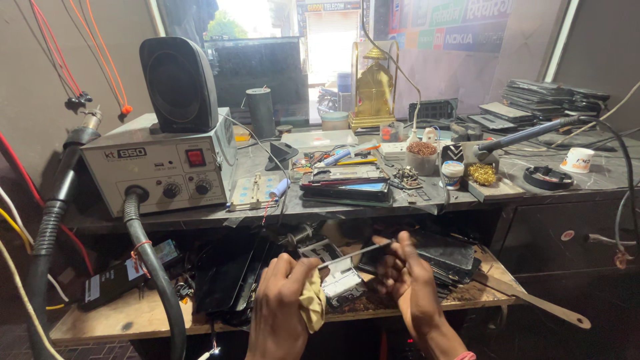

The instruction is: The person wipes the surfaces of several disassembled mobile phone back covers and internal frames using a yellow cloth. The person handles each unit one at a time, turning them over to clean both sides before placing them back on the workbench.

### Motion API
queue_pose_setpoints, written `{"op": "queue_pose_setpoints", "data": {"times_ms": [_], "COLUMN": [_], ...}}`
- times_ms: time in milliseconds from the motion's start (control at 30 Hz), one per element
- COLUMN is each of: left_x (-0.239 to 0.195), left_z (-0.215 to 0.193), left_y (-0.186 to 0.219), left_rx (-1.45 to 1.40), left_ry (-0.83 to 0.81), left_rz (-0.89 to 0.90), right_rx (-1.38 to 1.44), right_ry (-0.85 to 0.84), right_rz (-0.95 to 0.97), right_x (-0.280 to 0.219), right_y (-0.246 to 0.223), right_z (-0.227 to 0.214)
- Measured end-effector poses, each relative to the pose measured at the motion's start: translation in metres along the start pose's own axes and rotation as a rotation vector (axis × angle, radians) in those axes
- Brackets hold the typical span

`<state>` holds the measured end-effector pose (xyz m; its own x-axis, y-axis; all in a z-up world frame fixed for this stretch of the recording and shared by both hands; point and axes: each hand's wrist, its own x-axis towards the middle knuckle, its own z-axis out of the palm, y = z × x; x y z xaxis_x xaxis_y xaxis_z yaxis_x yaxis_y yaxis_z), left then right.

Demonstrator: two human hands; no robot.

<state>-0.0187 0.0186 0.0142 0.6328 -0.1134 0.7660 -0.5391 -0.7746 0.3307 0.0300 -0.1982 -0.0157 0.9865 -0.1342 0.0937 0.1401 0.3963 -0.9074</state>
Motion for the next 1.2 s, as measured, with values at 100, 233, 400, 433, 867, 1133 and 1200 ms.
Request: {"op": "queue_pose_setpoints", "data": {"times_ms": [100,233,400,433,867,1133,1200], "left_x": [0.007,0.020,0.024,0.023,0.021,0.015,0.016], "left_z": [0.001,-0.013,-0.026,-0.024,-0.016,-0.059,-0.076], "left_y": [0.008,0.008,0.013,0.016,0.009,0.018,0.021], "left_rx": [-0.276,-0.246,0.032,0.112,0.416,0.595,0.812], "left_ry": [-0.043,-0.059,-0.015,-0.050,-0.124,-0.433,-0.644], "left_rz": [-0.253,-0.366,-0.076,-0.017,0.284,-0.096,-0.280], "right_rx": [-0.064,-0.102,-0.067,-0.055,-0.175,-0.119,-0.108], "right_ry": [-0.013,0.028,-0.005,0.005,-0.015,-0.020,-0.027], "right_rz": [-0.012,0.030,0.023,0.022,0.063,0.074,0.062], "right_x": [-0.001,0.002,0.006,0.006,0.003,-0.009,-0.008], "right_y": [-0.003,0.000,0.005,0.006,-0.002,-0.015,-0.017], "right_z": [0.003,0.004,0.001,0.001,0.007,0.011,0.012]}}
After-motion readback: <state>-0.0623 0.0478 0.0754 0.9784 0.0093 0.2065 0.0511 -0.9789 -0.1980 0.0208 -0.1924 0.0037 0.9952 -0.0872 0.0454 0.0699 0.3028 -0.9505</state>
